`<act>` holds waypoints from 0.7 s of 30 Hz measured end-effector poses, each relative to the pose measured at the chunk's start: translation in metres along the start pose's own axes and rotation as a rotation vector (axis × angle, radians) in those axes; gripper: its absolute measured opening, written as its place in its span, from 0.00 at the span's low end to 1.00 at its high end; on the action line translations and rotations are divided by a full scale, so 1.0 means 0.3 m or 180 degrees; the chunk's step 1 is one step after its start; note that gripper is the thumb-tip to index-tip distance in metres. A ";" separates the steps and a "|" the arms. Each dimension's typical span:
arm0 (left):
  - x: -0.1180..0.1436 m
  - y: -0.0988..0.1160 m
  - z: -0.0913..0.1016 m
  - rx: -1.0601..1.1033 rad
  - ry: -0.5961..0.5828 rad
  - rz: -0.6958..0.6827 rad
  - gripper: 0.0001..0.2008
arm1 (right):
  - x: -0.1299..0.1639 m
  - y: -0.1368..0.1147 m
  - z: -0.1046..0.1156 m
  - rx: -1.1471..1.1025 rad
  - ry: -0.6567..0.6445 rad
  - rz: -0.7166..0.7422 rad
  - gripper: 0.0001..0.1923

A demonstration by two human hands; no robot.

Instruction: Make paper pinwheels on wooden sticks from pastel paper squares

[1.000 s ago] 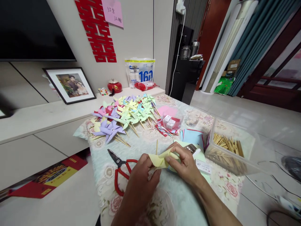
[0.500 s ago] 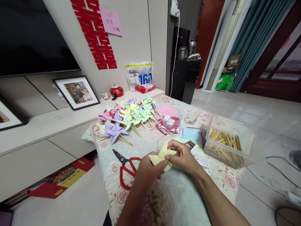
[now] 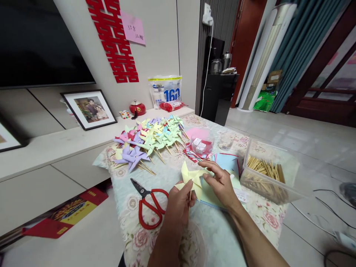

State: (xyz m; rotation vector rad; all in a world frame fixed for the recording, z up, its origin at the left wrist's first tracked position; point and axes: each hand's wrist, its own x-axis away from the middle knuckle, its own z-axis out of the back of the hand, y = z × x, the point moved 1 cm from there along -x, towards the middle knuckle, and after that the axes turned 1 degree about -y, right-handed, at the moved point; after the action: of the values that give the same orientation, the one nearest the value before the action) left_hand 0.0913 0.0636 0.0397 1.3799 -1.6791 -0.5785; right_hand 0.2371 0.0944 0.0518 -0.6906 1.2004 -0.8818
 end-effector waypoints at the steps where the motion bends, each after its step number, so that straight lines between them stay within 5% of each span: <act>1: 0.003 -0.005 0.004 -0.0005 0.0036 0.0008 0.20 | -0.001 0.000 -0.003 0.0147 -0.0082 0.0110 0.17; 9: 0.019 -0.018 0.011 -0.0298 0.0052 -0.0074 0.16 | 0.000 0.010 -0.022 0.0807 -0.0340 0.0791 0.16; 21: 0.014 -0.027 0.014 -0.0411 0.0179 -0.0085 0.14 | 0.003 0.006 -0.029 0.0854 -0.0399 0.0668 0.15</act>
State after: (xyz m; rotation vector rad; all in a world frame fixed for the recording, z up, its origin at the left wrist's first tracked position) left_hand 0.0921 0.0566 0.0327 1.3156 -1.5534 -0.6463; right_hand 0.2293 0.0947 0.0478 -0.3892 0.9994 -0.7927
